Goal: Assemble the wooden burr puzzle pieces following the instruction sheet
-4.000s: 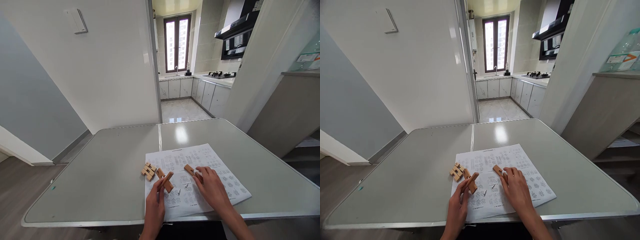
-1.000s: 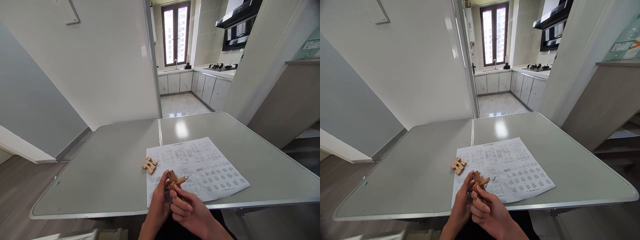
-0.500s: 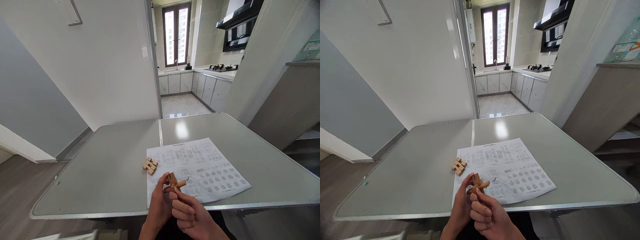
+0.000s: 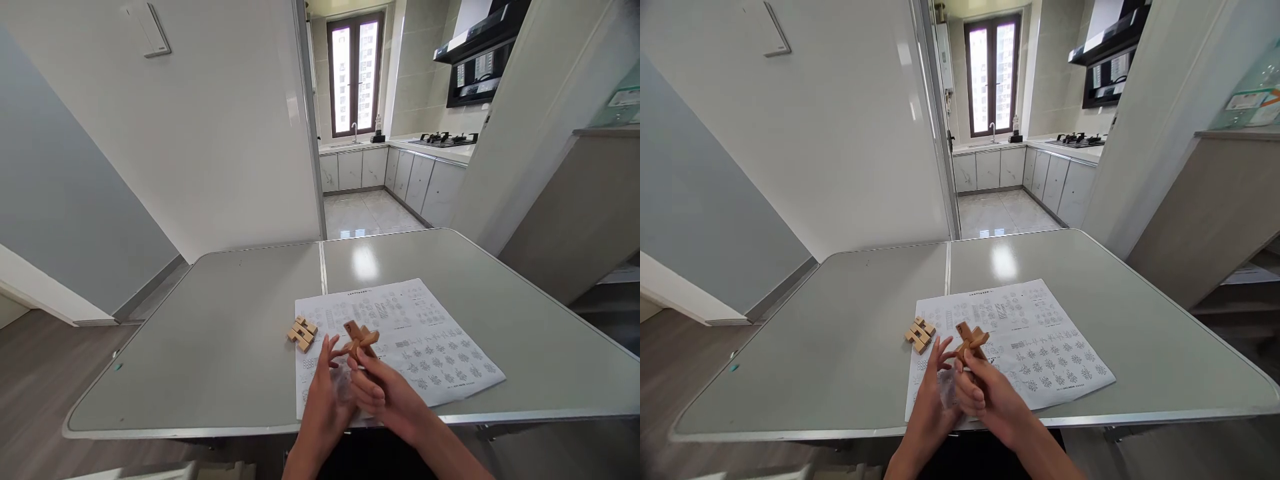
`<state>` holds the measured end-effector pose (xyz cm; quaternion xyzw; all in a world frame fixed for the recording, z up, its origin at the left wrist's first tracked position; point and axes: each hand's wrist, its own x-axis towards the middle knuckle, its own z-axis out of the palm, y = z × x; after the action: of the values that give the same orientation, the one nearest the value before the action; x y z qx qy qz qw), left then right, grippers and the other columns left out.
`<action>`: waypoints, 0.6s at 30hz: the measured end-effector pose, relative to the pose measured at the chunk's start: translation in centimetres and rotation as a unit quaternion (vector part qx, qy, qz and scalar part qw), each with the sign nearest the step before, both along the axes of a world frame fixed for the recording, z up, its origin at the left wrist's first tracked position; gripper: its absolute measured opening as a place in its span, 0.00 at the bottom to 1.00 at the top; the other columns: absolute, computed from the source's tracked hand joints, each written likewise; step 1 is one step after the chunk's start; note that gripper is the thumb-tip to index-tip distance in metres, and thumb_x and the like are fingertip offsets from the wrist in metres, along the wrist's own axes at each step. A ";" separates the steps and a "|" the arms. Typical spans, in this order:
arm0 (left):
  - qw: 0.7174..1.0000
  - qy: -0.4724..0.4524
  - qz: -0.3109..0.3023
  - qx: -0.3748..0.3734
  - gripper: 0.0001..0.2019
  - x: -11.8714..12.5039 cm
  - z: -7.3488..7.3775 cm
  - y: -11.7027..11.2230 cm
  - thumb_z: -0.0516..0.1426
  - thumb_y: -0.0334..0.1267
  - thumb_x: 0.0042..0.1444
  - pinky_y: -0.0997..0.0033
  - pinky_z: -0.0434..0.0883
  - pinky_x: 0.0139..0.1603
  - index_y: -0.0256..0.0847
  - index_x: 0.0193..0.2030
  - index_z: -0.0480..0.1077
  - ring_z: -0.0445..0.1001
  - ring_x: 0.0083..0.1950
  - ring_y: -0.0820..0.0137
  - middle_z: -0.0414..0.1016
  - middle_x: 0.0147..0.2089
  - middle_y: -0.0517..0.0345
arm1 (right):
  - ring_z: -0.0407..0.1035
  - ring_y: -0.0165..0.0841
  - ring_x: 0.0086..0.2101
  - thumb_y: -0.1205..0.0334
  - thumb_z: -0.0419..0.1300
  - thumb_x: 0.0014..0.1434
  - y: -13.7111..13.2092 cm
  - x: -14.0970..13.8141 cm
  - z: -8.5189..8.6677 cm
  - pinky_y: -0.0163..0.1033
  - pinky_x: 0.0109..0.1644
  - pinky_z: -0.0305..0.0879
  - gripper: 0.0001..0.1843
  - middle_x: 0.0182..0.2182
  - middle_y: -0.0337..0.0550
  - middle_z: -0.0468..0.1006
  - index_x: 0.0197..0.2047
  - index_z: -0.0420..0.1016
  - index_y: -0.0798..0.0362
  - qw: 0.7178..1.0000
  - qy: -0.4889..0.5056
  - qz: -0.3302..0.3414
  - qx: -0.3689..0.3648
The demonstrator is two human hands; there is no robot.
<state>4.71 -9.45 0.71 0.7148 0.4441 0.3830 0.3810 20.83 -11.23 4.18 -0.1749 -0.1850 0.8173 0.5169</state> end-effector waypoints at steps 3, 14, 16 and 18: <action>0.999 0.040 0.002 0.024 0.46 0.1 0.0 0.1 0.63 0.37 0.60 0.49 0.71 0.64 0.53 0.78 0.40 0.71 0.65 0.56 0.62 0.72 0.45 | 0.39 0.22 0.17 0.49 0.68 0.64 1.7 2.1 0.2 0.29 0.20 0.42 0.16 0.14 0.25 0.54 0.36 0.73 0.53 0.998 -0.051 -0.045 0.011; 0.989 0.124 0.021 0.072 0.23 0.2 1.1 0.0 0.57 0.37 0.66 0.58 0.76 0.56 0.49 0.66 0.61 0.77 0.53 0.62 0.74 0.56 0.51 | 0.42 0.24 0.19 0.46 0.68 0.63 6.6 11.6 -2.9 0.29 0.19 0.46 0.18 0.18 0.27 0.53 0.36 0.69 0.50 0.973 -0.174 -0.146 0.024; 0.990 0.125 0.015 0.070 0.21 0.2 1.2 0.0 0.56 0.37 0.67 0.59 0.76 0.55 0.49 0.65 0.61 0.77 0.54 0.62 0.73 0.56 0.50 | 0.44 0.24 0.19 0.46 0.69 0.62 7.3 13.1 -3.8 0.29 0.19 0.49 0.18 0.19 0.27 0.55 0.36 0.70 0.50 0.971 -0.184 -0.151 0.019; 0.990 0.124 0.010 0.072 0.19 0.2 1.2 0.0 0.55 0.37 0.68 0.59 0.76 0.55 0.49 0.64 0.62 0.77 0.54 0.63 0.73 0.56 0.51 | 0.46 0.24 0.19 0.47 0.70 0.62 8.1 14.4 -4.5 0.28 0.19 0.50 0.18 0.19 0.27 0.56 0.36 0.69 0.50 0.969 -0.186 -0.164 0.010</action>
<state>4.86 -9.47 1.90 0.7779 0.4664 0.3261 0.2665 35.25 -3.16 -0.27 -0.3464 -0.2547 0.6724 0.6026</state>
